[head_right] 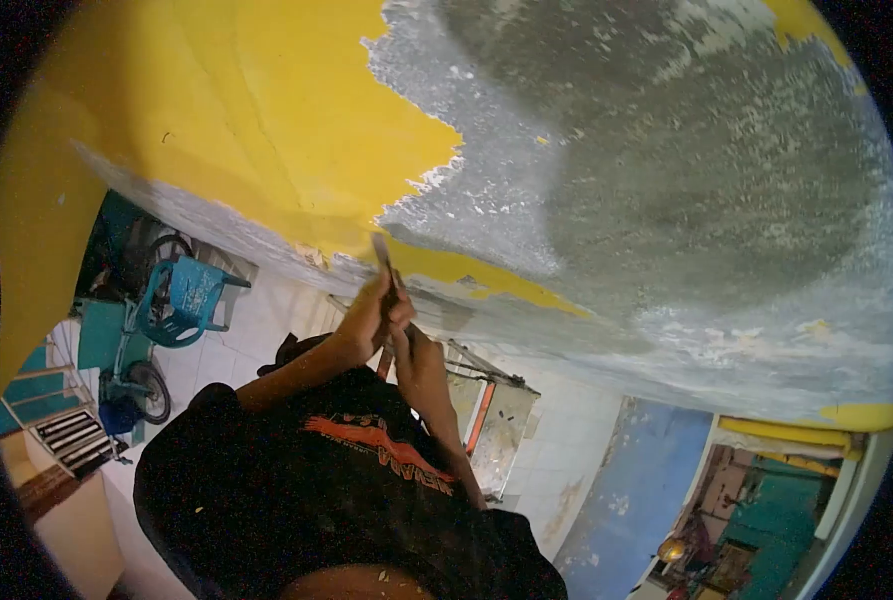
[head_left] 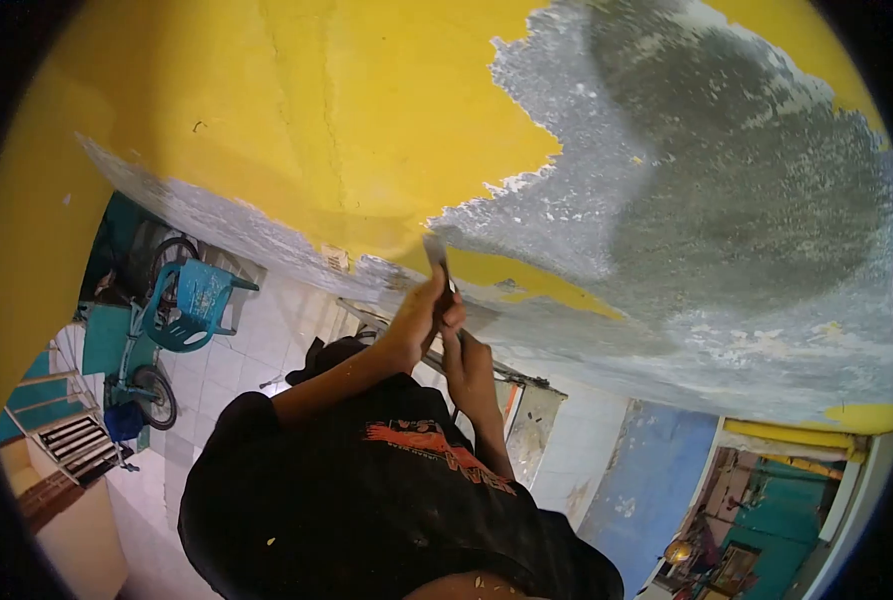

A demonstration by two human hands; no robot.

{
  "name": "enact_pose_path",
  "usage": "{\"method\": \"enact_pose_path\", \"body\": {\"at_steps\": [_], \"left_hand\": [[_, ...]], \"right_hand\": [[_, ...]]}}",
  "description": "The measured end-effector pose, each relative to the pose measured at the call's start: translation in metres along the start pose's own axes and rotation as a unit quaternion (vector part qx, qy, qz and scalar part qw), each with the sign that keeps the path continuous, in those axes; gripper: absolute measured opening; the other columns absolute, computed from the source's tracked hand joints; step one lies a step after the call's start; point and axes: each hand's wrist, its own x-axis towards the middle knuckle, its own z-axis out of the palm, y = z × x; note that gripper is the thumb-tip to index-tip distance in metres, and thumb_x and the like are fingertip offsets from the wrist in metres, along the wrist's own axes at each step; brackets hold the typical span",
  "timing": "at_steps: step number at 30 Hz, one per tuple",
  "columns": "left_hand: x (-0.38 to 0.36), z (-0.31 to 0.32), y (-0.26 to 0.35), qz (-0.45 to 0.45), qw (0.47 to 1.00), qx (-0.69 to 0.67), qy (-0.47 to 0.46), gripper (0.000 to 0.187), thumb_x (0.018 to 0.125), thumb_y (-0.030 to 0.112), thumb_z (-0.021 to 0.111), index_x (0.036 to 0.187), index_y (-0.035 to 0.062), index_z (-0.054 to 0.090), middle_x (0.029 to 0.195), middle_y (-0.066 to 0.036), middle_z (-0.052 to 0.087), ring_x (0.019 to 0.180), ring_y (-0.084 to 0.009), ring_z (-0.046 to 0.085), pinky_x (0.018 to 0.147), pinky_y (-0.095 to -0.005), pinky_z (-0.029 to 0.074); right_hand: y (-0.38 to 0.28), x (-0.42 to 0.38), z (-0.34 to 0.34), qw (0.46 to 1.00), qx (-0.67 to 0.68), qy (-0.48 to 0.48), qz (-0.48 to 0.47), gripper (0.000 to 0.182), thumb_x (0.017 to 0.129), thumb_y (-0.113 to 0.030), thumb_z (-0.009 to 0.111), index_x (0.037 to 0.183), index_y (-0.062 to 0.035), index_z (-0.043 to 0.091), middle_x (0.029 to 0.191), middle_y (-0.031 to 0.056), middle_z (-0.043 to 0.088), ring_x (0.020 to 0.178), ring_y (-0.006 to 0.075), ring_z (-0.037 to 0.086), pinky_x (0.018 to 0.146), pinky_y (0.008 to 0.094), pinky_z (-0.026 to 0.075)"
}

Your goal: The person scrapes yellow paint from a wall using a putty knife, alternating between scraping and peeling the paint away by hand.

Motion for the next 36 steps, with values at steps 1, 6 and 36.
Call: {"method": "enact_pose_path", "body": {"at_steps": [1, 6, 36], "left_hand": [[-0.003, 0.005, -0.003, -0.026, 0.999, 0.016, -0.04, 0.048, 0.089, 0.055, 0.038, 0.081, 0.009, 0.049, 0.063, 0.0, 0.045, 0.059, -0.0116, 0.045, 0.053, -0.0242, 0.036], [0.015, 0.005, -0.007, -0.034, 0.999, 0.023, -0.012, 0.049, 0.089, 0.056, 0.039, 0.08, 0.0085, 0.049, 0.062, 0.0, 0.043, 0.058, -0.0121, 0.043, 0.055, -0.0246, 0.036], [0.027, -0.011, -0.029, -0.007, 0.996, -0.084, 0.023, 0.047, 0.088, 0.054, 0.042, 0.079, 0.0081, 0.046, 0.061, 0.0, 0.041, 0.059, -0.0122, 0.041, 0.058, -0.0252, 0.036]], "right_hand": [[0.008, -0.009, -0.008, 1.0, -0.019, 0.001, 0.023, 0.037, 0.093, -0.023, 0.045, 0.077, 0.0094, 0.053, 0.055, 0.0235, 0.051, 0.05, 0.0353, 0.055, 0.05, 0.0399, 0.04], [0.025, 0.0, -0.005, 0.998, -0.037, 0.047, 0.024, 0.037, 0.093, -0.022, 0.045, 0.076, 0.0104, 0.052, 0.06, 0.0251, 0.053, 0.054, 0.0374, 0.055, 0.05, 0.0399, 0.04], [0.022, 0.006, 0.0, 0.995, -0.086, 0.038, 0.017, 0.022, 0.089, -0.012, 0.046, 0.093, 0.0061, 0.058, 0.071, 0.0281, 0.055, 0.066, 0.0451, 0.053, 0.053, 0.0451, 0.041]]}}
